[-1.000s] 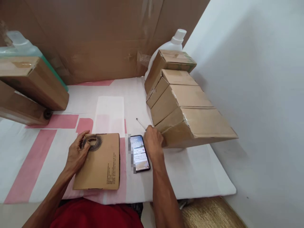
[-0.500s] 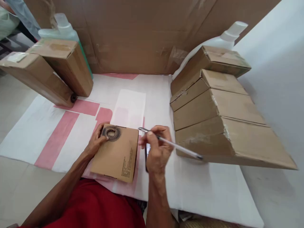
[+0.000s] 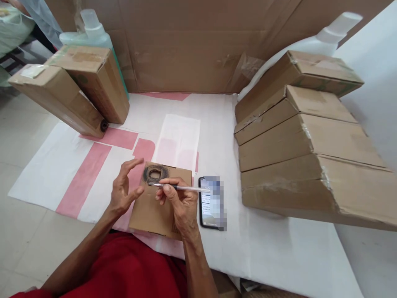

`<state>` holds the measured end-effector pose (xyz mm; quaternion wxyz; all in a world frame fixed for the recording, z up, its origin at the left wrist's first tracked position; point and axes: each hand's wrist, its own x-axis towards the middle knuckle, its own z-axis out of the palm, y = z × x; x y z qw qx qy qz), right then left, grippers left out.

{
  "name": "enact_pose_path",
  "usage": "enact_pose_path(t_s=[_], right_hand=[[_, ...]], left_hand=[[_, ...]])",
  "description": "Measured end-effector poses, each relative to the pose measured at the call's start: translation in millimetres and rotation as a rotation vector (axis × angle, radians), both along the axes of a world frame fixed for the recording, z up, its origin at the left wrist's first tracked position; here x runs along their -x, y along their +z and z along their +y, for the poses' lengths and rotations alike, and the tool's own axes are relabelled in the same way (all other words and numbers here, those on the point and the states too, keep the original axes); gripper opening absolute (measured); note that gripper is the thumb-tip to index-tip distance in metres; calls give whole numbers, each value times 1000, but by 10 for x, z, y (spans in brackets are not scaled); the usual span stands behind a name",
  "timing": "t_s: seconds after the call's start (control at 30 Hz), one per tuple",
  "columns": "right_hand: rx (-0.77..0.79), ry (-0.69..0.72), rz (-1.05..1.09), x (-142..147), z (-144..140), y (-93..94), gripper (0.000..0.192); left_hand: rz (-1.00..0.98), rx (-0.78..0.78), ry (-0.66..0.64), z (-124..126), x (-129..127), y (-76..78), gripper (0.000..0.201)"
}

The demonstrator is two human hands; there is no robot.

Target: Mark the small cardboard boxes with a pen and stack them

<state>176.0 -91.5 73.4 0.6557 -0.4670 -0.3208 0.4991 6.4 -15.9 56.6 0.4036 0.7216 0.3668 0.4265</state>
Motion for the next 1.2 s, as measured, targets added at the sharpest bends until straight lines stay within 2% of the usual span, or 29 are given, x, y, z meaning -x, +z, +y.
enact_pose_path(t_s=[0.1, 0.2, 0.37, 0.47, 0.53, 0.63, 0.7, 0.73, 0.77, 0.8, 0.9, 0.97, 1.03, 1.1, 1.2], right_hand=[[-32, 49, -26, 50, -20, 171, 16], [-34, 27, -35, 72, -25, 309, 18], [-62, -90, 53, 73, -52, 367, 16], [3, -128, 120, 130, -70, 319, 22], [55, -196, 177, 143, -71, 295, 27], [68, -416, 234, -30, -57, 308, 31], [-5, -623, 221, -271, -64, 343, 35], [-49, -682, 190, -395, -81, 365, 36], [-73, -665, 138, -497, -109, 390, 36], [-60, -524, 81, -566, -147, 416, 36], [20, 81, -115, -544, -303, 514, 45], [38, 368, -286, -419, -407, 602, 47], [18, 499, -443, -308, -479, 699, 45], [-6, 552, -534, -254, -513, 777, 42], [-20, 591, -565, -250, -522, 831, 41]], left_hand=[[33, -195, -80, -90, -24, 328, 35], [-25, -196, -76, -178, -42, 507, 26], [-73, 74, -55, -282, -57, 482, 21], [-122, 232, -14, -363, -146, 451, 20], [-125, 282, -2, -423, -213, 454, 16], [-117, 327, 86, -481, -224, 471, 13], [-131, 359, 171, -475, -152, 483, 12], [-138, 387, 177, -458, -104, 492, 12], [-147, 423, 152, -434, -56, 507, 12], [-168, 464, 106, -406, -14, 530, 12], [-309, 555, -28, -321, 53, 660, 15], [-410, 590, -99, -281, 60, 782, 14], [-465, 633, -178, -269, 56, 901, 12], [-508, 677, -238, -284, 49, 988, 12], [-528, 720, -287, -329, 34, 1040, 12]])
